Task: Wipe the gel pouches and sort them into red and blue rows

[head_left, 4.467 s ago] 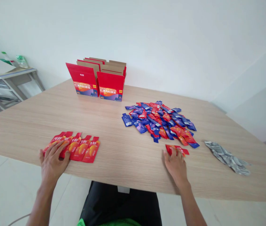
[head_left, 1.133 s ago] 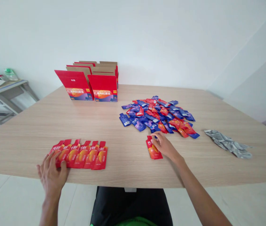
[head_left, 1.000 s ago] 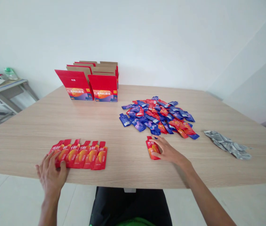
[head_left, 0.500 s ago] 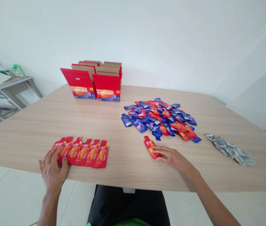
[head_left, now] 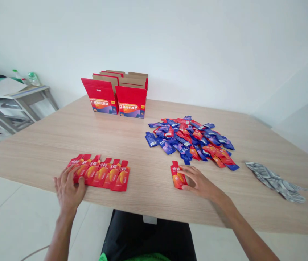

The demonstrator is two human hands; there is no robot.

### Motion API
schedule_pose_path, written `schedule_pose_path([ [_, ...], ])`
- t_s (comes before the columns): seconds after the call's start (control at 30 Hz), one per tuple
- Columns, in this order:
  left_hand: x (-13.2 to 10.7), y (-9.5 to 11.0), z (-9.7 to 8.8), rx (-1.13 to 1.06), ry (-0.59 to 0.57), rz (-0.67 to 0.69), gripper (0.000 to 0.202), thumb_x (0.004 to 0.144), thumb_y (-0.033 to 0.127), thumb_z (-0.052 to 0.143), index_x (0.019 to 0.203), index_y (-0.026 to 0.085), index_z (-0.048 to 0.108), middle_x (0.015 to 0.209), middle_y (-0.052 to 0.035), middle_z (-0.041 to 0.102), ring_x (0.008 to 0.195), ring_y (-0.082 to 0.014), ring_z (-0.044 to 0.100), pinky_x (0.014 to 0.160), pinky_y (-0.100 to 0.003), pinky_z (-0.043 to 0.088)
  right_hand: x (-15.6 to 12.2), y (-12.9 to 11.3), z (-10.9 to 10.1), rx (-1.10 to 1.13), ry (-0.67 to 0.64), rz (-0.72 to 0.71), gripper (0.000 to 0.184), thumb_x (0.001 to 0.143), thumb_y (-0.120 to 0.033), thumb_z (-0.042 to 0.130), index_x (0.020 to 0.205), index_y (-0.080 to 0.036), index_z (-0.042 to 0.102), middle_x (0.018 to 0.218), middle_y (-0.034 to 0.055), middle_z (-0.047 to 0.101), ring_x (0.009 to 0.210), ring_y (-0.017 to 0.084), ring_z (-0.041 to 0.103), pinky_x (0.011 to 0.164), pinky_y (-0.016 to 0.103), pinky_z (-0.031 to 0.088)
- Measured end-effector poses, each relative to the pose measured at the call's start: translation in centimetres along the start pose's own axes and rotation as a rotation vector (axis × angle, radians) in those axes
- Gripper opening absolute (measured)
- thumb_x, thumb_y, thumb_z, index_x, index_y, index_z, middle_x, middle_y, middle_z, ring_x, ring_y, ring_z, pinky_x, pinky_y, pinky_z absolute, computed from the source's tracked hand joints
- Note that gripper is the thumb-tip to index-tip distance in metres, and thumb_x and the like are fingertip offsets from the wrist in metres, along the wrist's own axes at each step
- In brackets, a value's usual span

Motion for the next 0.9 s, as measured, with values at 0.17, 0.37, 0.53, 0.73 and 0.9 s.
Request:
schedule_pose_path([
  [0.17,-0.1,-0.1,0.1,-0.014,0.021,0.006,0.044,0.098,0.038,0.044,0.137,0.022,0.059,0.147,-0.0163,0.057,0.148,-0.0323,0.041,0.128,-0.058,0.014,0.1,-4.0,-0.1,-0.035,-0.032,0.016,0.073,0.08,-0.064,0.078,0.14,-0.025,0.062,0.143,0.0159,0.058,0.131,0.036,0.055,0.11,0.053,0.046],
  [0.37,-0.3,-0.4,0.2,-0.03,0.021,0.02,0.044,0.099,0.037,0.044,0.137,0.021,0.059,0.147,-0.0168,0.057,0.148,-0.0315,0.041,0.128,-0.055,0.014,0.8,-8.5,1.6,-0.133,0.043,-0.103,0.042,0.088,-0.037,0.071,0.128,-0.022,0.07,0.14,0.0145,0.064,0.126,0.033,0.061,0.108,0.051,0.05],
  [0.53,-0.3,-0.4,0.1,-0.021,0.015,0.013,0.042,0.099,0.037,0.044,0.134,0.021,0.06,0.146,-0.0159,0.058,0.147,-0.0305,0.041,0.128,-0.053,0.014,0.9,-9.2,3.0,-0.139,0.037,-0.18,0.046,0.088,-0.026,0.064,0.134,-0.026,0.069,0.136,0.0095,0.069,0.121,0.029,0.067,0.097,0.041,0.059],
  [0.73,-0.4,-0.9,0.7,-0.034,0.068,0.047,0.041,0.097,0.034,0.046,0.132,0.018,0.061,0.143,-0.0165,0.06,0.144,-0.0308,0.044,0.127,-0.055,0.015,0.9,-9.1,4.4,-0.278,0.068,-0.344,0.05,0.091,-0.021,0.065,0.141,-0.024,0.064,0.143,0.0081,0.064,0.127,0.025,0.065,0.097,0.034,0.058],
  [0.9,-0.5,-1.6,1.2,-0.035,0.086,0.063,0.039,0.096,0.032,0.048,0.13,0.019,0.062,0.141,-0.015,0.061,0.142,-0.0309,0.046,0.127,-0.055,0.016,2.1,-10.0,4.8,-0.39,0.269,-0.486,0.049,0.101,-0.01,0.049,0.149,-0.012,0.055,0.141,0.0112,0.065,0.127,0.02,0.066,0.102,0.032,0.057],
])
Point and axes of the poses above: each hand's wrist, its own x-axis towards the middle knuckle, its own z-axis out of the palm, y = z × x, the point moved 1 cm from there along x, towards the middle knuckle
